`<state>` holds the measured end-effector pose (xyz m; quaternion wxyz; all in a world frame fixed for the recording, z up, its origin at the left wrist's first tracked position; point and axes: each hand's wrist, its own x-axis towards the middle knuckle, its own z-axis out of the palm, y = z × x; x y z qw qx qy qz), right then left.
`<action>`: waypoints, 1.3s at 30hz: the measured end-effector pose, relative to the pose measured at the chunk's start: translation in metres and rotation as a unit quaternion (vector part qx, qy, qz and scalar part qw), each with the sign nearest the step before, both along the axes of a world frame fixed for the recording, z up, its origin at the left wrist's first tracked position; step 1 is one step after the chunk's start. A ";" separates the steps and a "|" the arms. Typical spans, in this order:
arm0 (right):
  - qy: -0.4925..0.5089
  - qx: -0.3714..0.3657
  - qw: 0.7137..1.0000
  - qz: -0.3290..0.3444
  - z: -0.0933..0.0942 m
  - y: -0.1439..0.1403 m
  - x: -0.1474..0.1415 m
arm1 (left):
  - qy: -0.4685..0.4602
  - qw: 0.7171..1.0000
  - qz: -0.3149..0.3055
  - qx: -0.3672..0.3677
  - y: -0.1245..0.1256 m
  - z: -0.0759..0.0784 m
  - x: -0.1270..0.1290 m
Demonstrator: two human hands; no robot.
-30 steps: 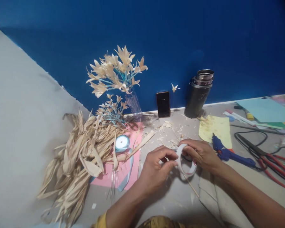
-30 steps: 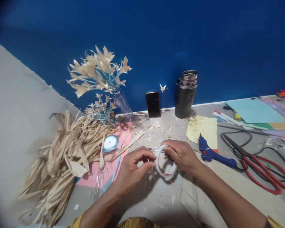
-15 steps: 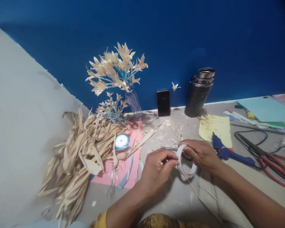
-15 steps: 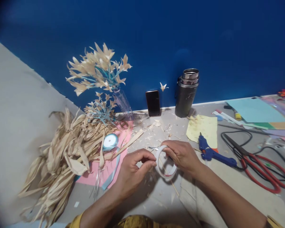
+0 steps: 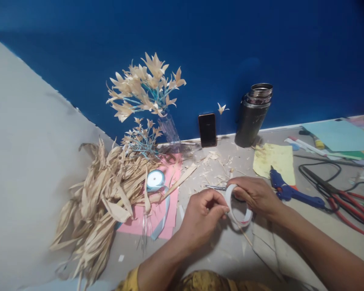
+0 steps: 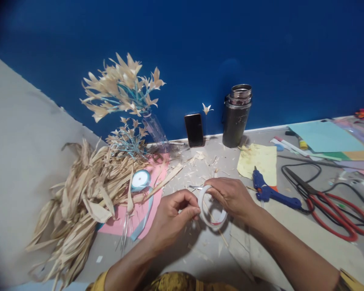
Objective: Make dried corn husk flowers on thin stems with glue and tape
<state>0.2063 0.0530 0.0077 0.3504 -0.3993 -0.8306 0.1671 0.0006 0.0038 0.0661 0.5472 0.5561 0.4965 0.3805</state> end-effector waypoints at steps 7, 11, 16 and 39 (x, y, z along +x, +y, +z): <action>0.006 -0.012 1.000 0.010 0.001 -0.001 0.001 | -0.043 0.999 0.000 -0.017 0.001 -0.003 -0.001; -0.003 -0.014 1.000 0.024 0.000 -0.001 0.001 | 0.014 0.998 -0.069 -0.003 0.004 -0.002 -0.007; -0.016 -0.054 0.998 0.022 0.001 -0.001 0.003 | 0.146 0.976 -0.104 0.125 0.000 -0.003 -0.015; 0.032 -0.245 0.967 -0.055 0.004 0.003 0.002 | 0.080 0.928 0.045 0.360 -0.005 -0.021 -0.015</action>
